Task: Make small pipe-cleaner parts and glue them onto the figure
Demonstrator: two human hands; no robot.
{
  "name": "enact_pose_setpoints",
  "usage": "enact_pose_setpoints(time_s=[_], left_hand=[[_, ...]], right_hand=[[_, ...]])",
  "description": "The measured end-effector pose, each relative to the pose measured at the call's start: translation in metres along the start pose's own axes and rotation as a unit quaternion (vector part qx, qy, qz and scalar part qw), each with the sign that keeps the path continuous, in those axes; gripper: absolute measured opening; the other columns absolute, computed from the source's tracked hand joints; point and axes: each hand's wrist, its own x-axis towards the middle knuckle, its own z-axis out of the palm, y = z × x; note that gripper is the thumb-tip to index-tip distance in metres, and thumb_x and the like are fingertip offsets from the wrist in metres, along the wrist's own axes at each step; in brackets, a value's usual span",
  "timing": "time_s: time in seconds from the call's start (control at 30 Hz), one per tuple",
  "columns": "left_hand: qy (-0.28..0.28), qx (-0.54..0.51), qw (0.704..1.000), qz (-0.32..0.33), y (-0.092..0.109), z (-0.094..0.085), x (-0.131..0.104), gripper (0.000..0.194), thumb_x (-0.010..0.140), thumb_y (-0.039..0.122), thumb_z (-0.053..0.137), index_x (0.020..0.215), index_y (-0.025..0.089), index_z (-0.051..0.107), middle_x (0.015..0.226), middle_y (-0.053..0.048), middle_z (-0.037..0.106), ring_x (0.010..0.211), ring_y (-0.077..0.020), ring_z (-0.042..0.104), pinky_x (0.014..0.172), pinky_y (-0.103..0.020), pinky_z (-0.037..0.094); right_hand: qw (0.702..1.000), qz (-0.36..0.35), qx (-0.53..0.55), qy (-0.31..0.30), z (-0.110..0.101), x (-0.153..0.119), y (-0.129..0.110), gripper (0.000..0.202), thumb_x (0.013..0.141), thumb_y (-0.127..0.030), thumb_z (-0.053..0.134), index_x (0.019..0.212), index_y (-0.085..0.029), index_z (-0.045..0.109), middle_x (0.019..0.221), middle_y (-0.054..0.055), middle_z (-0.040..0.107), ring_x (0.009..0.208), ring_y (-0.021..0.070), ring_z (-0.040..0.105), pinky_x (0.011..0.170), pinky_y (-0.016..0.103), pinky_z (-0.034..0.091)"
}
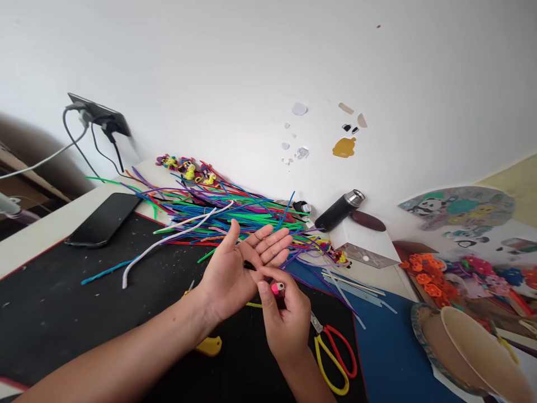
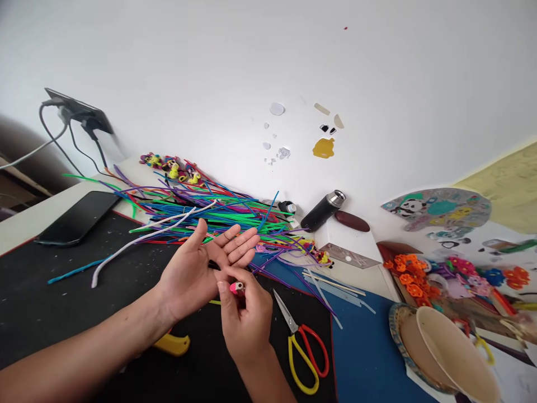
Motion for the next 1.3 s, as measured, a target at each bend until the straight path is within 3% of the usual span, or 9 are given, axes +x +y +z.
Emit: enact_pose_setpoints(time_s=[0.2,0.47,0.67,1.07,1.3], left_hand=[[-0.017,0.001,1.0,0.014,0.006,-0.009,-0.008,0.051,0.114,0.06,0.047,0.122,0.015,0.071,0.153,-0.024,0.07,0.146,-0.0349,0.066,0.119,-0.047,0.056],[-0.012,0.014,1.0,0.01,0.005,-0.014,-0.015,0.059,0.115,0.064,0.038,0.123,0.015,0.07,0.154,-0.023,0.07,0.139,-0.0335,0.071,0.108,-0.044,0.061],[-0.002,0.015,1.0,0.007,0.004,-0.016,-0.016,0.057,0.115,0.063,0.039,0.125,0.015,0.069,0.151,-0.022,0.072,0.138,-0.033,0.072,0.112,-0.046,0.059],[0.009,0.0,1.0,0.0,0.001,-0.018,-0.019,0.058,0.117,0.06,0.035,0.124,0.014,0.069,0.142,-0.023,0.076,0.129,-0.0331,0.077,0.104,-0.044,0.062],[0.003,0.002,1.0,-0.003,-0.003,-0.026,-0.018,0.057,0.116,0.061,0.038,0.126,0.014,0.068,0.146,-0.024,0.074,0.132,-0.0336,0.075,0.109,-0.045,0.06]], right_hand=[[0.999,0.023,0.006,-0.023,-0.002,-0.006,-0.001,0.016,0.104,-0.029,0.071,0.114,-0.023,0.082,0.105,0.01,0.089,0.086,0.0247,0.086,0.07,0.03,0.068],[0.997,0.036,0.045,-0.052,0.002,-0.014,-0.005,0.02,0.102,-0.022,0.072,0.12,-0.025,0.081,0.107,0.006,0.089,0.084,0.0216,0.086,0.07,0.026,0.068],[0.994,0.016,0.071,-0.078,0.005,-0.021,-0.009,0.025,0.101,-0.018,0.073,0.125,-0.026,0.08,0.112,0.006,0.089,0.089,0.0206,0.087,0.077,0.025,0.069],[0.995,0.029,0.068,-0.065,0.0,-0.027,-0.007,0.027,0.103,-0.017,0.071,0.127,-0.025,0.079,0.107,0.004,0.089,0.077,0.0164,0.083,0.071,0.023,0.067],[0.992,0.014,0.079,-0.093,0.004,-0.031,-0.01,0.026,0.101,-0.017,0.074,0.126,-0.023,0.079,0.106,0.006,0.089,0.078,0.0175,0.084,0.07,0.022,0.066]])
